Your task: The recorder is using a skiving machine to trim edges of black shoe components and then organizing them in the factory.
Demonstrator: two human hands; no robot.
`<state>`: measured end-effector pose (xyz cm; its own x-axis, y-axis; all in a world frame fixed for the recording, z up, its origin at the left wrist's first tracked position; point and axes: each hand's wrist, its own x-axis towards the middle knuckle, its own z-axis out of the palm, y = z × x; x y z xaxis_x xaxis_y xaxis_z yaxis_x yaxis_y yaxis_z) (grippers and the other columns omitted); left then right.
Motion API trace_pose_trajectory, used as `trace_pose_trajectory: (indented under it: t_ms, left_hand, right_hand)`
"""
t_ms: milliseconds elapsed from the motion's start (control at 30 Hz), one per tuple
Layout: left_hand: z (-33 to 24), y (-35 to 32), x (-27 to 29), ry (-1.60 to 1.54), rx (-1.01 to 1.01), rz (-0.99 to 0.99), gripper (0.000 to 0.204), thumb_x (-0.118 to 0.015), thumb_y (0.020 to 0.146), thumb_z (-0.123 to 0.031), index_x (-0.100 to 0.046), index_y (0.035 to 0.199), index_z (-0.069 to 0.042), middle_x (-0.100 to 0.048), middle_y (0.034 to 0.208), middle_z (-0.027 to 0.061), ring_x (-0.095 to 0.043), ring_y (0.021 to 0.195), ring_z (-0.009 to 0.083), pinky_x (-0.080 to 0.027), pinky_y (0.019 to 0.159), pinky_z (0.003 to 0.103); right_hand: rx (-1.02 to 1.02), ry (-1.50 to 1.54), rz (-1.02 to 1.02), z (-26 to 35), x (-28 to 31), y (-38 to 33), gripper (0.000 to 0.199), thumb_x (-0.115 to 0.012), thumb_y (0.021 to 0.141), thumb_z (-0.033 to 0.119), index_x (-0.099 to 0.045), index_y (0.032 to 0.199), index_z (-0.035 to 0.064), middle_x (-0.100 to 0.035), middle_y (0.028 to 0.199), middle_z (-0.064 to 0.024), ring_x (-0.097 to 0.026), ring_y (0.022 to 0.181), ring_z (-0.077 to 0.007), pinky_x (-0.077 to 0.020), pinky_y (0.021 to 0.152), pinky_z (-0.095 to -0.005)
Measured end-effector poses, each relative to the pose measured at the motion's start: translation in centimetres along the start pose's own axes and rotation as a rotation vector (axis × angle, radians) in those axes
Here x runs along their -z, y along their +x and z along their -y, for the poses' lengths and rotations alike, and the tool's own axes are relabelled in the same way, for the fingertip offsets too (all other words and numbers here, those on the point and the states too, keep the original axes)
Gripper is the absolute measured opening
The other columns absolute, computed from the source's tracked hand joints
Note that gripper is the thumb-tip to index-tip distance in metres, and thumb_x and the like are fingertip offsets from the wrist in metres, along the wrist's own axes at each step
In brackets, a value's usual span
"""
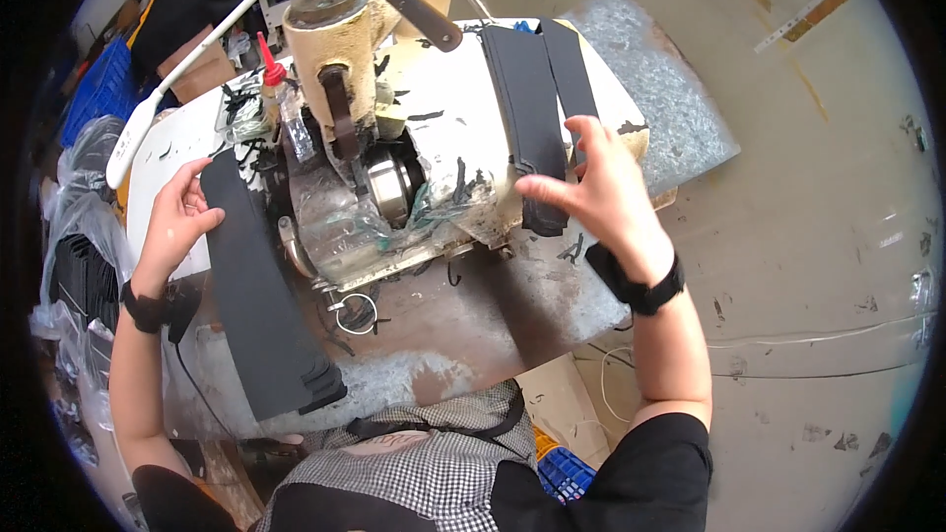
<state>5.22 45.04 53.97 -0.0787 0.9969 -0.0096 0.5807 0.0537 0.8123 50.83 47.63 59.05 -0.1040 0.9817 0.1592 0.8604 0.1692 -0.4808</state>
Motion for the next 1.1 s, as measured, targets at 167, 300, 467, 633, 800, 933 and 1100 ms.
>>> trace_pose_trajectory:
  t_ms: [167,300,467,633,800,933,1100]
  left_hand:
    - [0.0,-0.1,-0.2,0.034,-0.047,-0.011,0.066,-0.067,0.066,0.004,-0.05,0.129,-0.001,-0.042,0.084,-0.0021,-0.045,0.071,0.0052,-0.041,0.065,0.018]
    - [0.2,-0.4,0.1,0.014,-0.04,-0.01,0.067,-0.067,0.066,0.004,-0.05,0.13,-0.002,-0.042,0.085,-0.0013,-0.045,0.071,0.0054,-0.042,0.065,0.019]
    - [-0.2,-0.6,-0.1,0.041,-0.03,-0.018,0.066,-0.067,0.066,0.003,-0.051,0.13,-0.002,-0.043,0.086,-0.0007,-0.046,0.071,0.0056,-0.042,0.065,0.019]
    - [0.3,-0.6,-0.1,0.033,-0.031,-0.021,0.067,-0.068,0.066,0.003,-0.05,0.13,-0.002,-0.045,0.089,0.0001,-0.047,0.073,0.0067,-0.043,0.067,0.02]
    - [-0.6,-1.9,-0.4,0.222,-0.133,-0.149,0.068,-0.069,0.066,-0.003,-0.051,0.131,-0.006,-0.052,0.104,0.0053,-0.05,0.088,0.0136,-0.043,0.078,0.026]
    - [-1.4,-3.4,0.1,0.317,-0.239,-0.174,0.06,-0.067,0.07,-0.01,-0.053,0.128,-0.007,-0.054,0.118,0.0078,-0.049,0.106,0.0196,-0.041,0.088,0.032]
    - [-4.0,-5.3,1.0,0.338,-0.283,-0.177,0.051,-0.065,0.073,-0.009,-0.055,0.123,-0.005,-0.053,0.123,0.0082,-0.05,0.11,0.0206,-0.04,0.09,0.033]
  right_hand:
    - [0.097,-0.14,-0.115,0.4,-3.1,-0.8,0.073,-0.081,0.068,0.027,-0.043,0.126,0.0003,-0.049,0.115,-0.0238,-0.055,0.104,-0.038,-0.0473,0.088,-0.0441]
    - [0.102,-0.132,-0.133,1.3,-3.3,0.4,0.054,-0.074,0.07,0.02,-0.052,0.116,0.0009,-0.052,0.108,-0.0235,-0.057,0.097,-0.0377,-0.0489,0.084,-0.0431]
    - [0.047,-0.125,-0.108,1.4,-3.1,0.6,0.047,-0.074,0.071,0.026,-0.058,0.108,0.0002,-0.057,0.098,-0.0185,-0.059,0.094,-0.0348,-0.0498,0.081,-0.0415]
    - [0.39,-0.32,-0.259,1.3,-3.2,0.8,0.027,-0.071,0.074,0.022,-0.064,0.09,0.0009,-0.061,0.089,-0.0133,-0.061,0.085,-0.031,-0.0498,0.075,-0.0407]
    - [0.371,-0.334,-0.18,1.8,-2.5,1.3,0.014,-0.065,0.079,0.013,-0.062,0.083,-0.0003,-0.062,0.079,-0.0153,-0.062,0.077,-0.0332,-0.05,0.07,-0.0408]
    - [0.361,-0.209,-0.187,2.0,-1.8,1.7,0.009,-0.059,0.079,0.007,-0.057,0.076,-0.0015,-0.061,0.073,-0.0201,-0.062,0.071,-0.038,-0.0493,0.067,-0.0447]
    - [0.232,-0.229,-0.395,1.5,0.6,1.8,0.011,-0.056,0.079,0.006,-0.063,0.084,-0.0005,-0.06,0.07,-0.0237,-0.061,0.069,-0.041,-0.0496,0.067,-0.0449]
